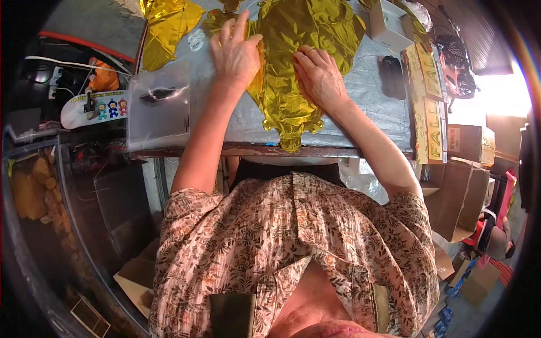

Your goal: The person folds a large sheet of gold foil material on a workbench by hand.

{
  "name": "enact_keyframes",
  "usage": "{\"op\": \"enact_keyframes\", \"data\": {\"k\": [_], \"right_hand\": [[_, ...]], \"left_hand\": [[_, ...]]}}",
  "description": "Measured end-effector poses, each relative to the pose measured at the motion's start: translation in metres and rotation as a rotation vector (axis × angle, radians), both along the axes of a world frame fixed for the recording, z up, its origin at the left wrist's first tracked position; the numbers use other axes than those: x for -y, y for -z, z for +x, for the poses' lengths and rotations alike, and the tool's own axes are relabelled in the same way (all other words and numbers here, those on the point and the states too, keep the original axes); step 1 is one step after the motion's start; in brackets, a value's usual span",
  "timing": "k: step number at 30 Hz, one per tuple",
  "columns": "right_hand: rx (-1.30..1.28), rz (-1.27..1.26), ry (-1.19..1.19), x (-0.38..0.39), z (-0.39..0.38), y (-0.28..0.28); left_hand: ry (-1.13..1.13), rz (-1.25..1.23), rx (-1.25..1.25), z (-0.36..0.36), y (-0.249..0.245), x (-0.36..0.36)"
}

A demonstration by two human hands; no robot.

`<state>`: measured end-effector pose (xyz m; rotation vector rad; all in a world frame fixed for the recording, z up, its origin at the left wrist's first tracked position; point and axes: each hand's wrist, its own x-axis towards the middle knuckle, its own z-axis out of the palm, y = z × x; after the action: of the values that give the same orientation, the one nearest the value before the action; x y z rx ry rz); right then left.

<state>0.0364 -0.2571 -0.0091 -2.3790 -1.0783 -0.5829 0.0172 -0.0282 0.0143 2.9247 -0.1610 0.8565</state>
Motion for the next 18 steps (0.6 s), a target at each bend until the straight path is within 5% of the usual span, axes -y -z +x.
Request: {"op": "enact_keyframes", "data": {"k": [18], "right_hand": [[-0.074,0.091,-0.012,0.001,0.0,-0.006]], "left_hand": [[0.151,-0.297,-0.056,-0.001,0.02,-0.004]]}}
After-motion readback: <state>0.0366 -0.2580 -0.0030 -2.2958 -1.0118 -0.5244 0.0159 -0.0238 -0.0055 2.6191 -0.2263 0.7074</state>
